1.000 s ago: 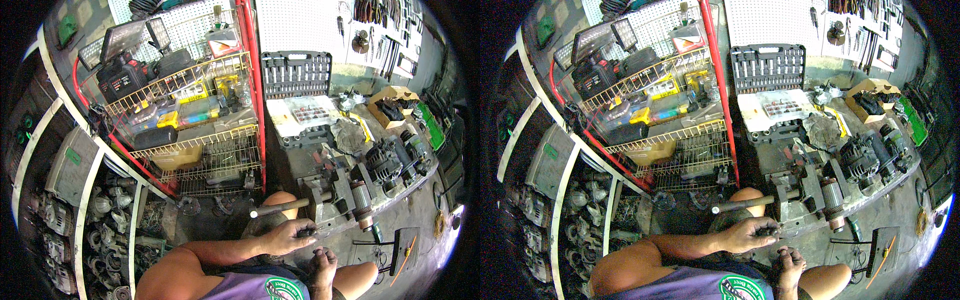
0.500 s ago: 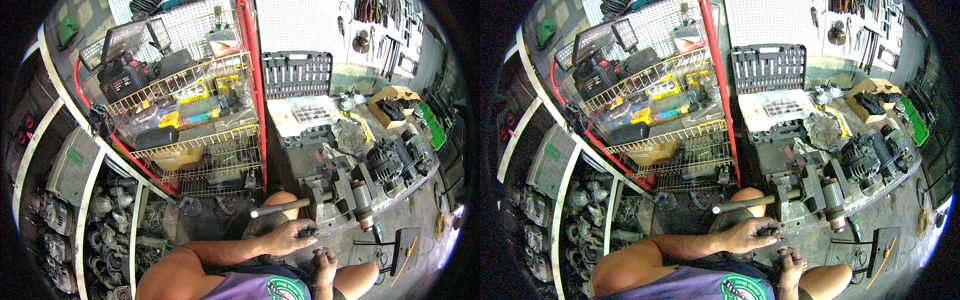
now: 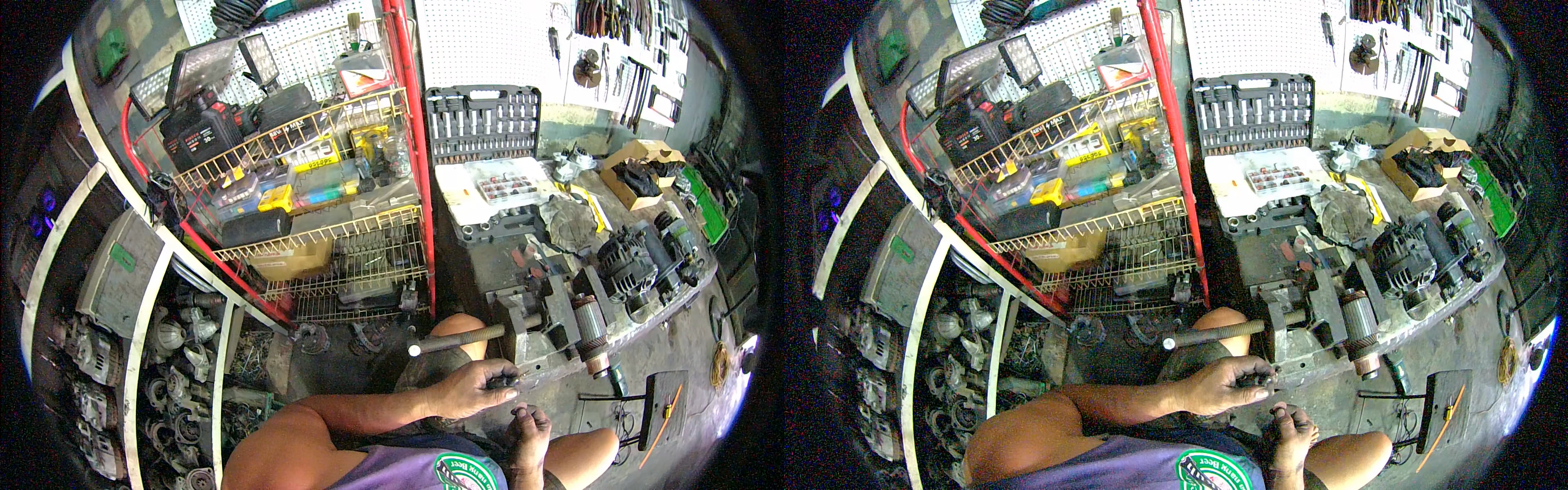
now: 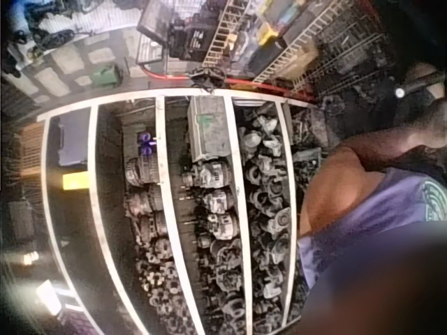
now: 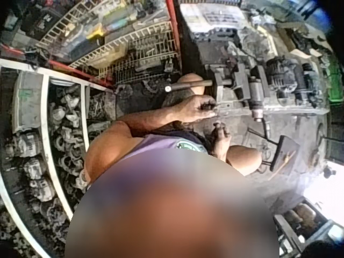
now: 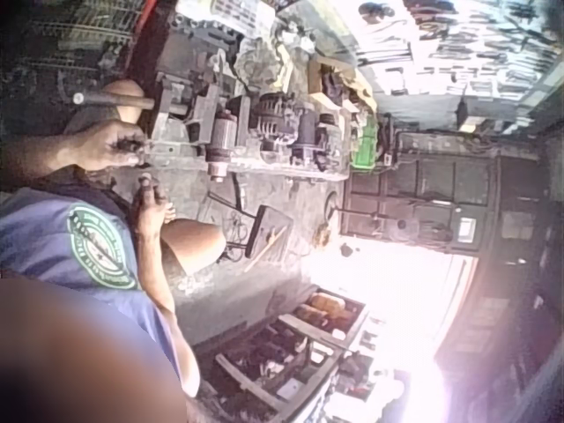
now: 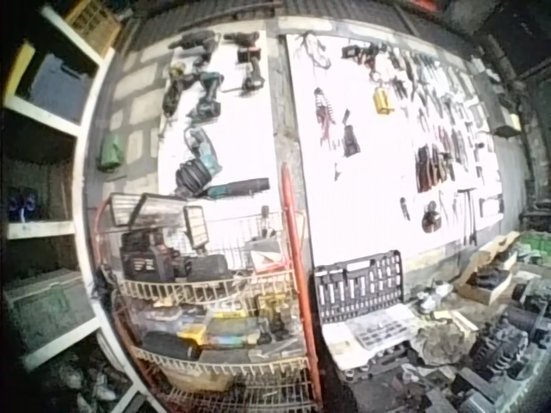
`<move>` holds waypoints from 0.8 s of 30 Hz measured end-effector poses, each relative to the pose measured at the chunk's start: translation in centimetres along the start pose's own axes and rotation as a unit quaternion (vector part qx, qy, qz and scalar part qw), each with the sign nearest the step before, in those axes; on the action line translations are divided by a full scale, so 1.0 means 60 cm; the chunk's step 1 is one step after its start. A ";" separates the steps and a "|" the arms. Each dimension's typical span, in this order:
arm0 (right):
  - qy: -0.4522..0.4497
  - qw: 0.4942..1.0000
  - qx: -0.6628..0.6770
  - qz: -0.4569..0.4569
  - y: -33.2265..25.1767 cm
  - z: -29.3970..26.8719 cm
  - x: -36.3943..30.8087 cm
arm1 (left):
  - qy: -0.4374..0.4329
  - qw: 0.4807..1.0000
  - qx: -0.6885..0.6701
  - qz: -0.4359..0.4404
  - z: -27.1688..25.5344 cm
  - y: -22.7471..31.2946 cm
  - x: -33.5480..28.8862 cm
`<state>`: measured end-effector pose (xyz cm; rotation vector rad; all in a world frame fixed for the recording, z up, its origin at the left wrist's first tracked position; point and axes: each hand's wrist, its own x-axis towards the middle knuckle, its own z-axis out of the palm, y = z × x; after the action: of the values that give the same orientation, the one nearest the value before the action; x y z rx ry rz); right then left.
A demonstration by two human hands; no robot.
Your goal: The person sits on the floor in a workshop and handles small mechanical parts, including bearings and screws. They open a yellow package to retrieve a bearing, examine it, and then search through a plastic container of hardware to find additional components.
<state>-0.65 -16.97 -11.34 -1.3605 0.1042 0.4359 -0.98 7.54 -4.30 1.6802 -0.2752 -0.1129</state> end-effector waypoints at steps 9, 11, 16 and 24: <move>0.003 1.000 -0.002 0.018 -0.012 0.004 -0.005 | 0.004 1.000 -0.011 0.004 0.004 -0.007 0.001; 0.004 1.000 0.000 0.019 -0.011 0.004 -0.005 | 0.003 1.000 -0.009 0.005 0.005 -0.009 0.001; 0.015 0.998 -0.054 0.005 -0.007 0.001 0.000 | 0.004 1.000 -0.014 0.009 0.007 -0.013 0.002; -0.003 1.000 -0.007 0.011 -0.013 0.006 -0.005 | 0.014 1.000 -0.008 0.012 0.007 -0.013 -0.001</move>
<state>-0.71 -16.80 -10.44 -1.3726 0.1121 0.4593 -1.01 7.24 -5.11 1.6603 -0.2729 -0.0741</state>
